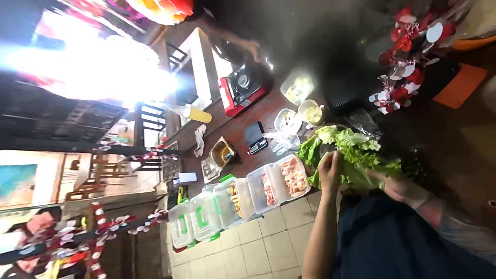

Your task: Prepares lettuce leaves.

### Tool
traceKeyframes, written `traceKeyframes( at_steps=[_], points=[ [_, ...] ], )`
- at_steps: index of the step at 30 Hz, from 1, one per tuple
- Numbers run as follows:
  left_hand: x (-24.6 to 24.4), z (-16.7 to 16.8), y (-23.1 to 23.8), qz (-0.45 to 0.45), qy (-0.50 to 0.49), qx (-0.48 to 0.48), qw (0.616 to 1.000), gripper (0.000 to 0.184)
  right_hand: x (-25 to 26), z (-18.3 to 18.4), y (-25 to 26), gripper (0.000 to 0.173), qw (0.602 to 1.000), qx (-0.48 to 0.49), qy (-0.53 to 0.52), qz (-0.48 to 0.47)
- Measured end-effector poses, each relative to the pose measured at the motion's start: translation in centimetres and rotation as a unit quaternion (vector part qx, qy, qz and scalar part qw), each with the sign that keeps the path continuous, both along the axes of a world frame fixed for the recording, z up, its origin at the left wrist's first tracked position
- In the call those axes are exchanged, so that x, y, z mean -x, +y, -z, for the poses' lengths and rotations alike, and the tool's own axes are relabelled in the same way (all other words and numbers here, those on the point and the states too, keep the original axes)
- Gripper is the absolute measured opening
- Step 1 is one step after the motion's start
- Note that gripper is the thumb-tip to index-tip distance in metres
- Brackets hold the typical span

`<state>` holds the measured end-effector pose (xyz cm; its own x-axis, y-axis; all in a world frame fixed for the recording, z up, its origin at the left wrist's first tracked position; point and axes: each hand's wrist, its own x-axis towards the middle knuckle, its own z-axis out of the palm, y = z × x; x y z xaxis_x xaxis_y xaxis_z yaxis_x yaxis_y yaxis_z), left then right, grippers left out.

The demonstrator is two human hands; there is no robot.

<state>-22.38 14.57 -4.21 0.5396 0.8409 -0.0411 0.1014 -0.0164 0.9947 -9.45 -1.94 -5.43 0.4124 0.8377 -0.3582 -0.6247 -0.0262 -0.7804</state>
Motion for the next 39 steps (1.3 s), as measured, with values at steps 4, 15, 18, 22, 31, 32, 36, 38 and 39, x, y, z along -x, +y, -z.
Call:
traceKeyframes(
  at_steps=[4,15,18,22,31,32,36,38,39],
  points=[
    [-1.2,1.4,-1.0,-0.032,-0.175,0.211,0.961,0.057,-2.4,-2.8,-0.2,0.041,0.945,-0.026,-0.221,0.241],
    [-4.8,0.8,-3.8,0.079,-0.328,0.399,0.853,0.077,-9.2,-6.8,-3.9,0.041,0.862,0.001,-0.505,0.040],
    [-6.6,2.0,-3.2,0.040,-0.424,0.444,0.788,0.082,-8.0,-5.6,-2.7,0.039,0.790,0.063,-0.529,0.305],
    [-7.6,2.5,-3.9,0.063,-0.402,0.395,0.823,0.084,-10.9,-2.4,-0.9,0.027,0.717,-0.107,-0.675,-0.134],
    [-9.4,3.4,-4.2,0.040,-0.442,0.455,0.772,0.093,-11.7,-3.9,-1.2,0.026,0.772,-0.049,-0.595,0.218],
    [-9.6,3.1,-4.3,0.035,-0.439,0.454,0.775,0.093,-12.2,-2.9,-2.0,0.025,0.756,-0.054,-0.649,0.070],
    [-9.9,2.9,-4.2,0.039,-0.415,0.422,0.805,0.092,-16.0,-5.1,-1.2,0.029,0.787,-0.127,-0.590,-0.126],
    [-9.9,3.2,-4.0,0.031,-0.431,0.439,0.788,0.093,-17.0,-6.3,-2.4,0.028,0.832,-0.158,-0.520,0.112],
    [-9.9,3.4,-3.9,0.031,-0.442,0.444,0.779,0.094,-17.0,-6.1,-3.0,0.027,0.833,-0.152,-0.474,0.243]
  ],
)
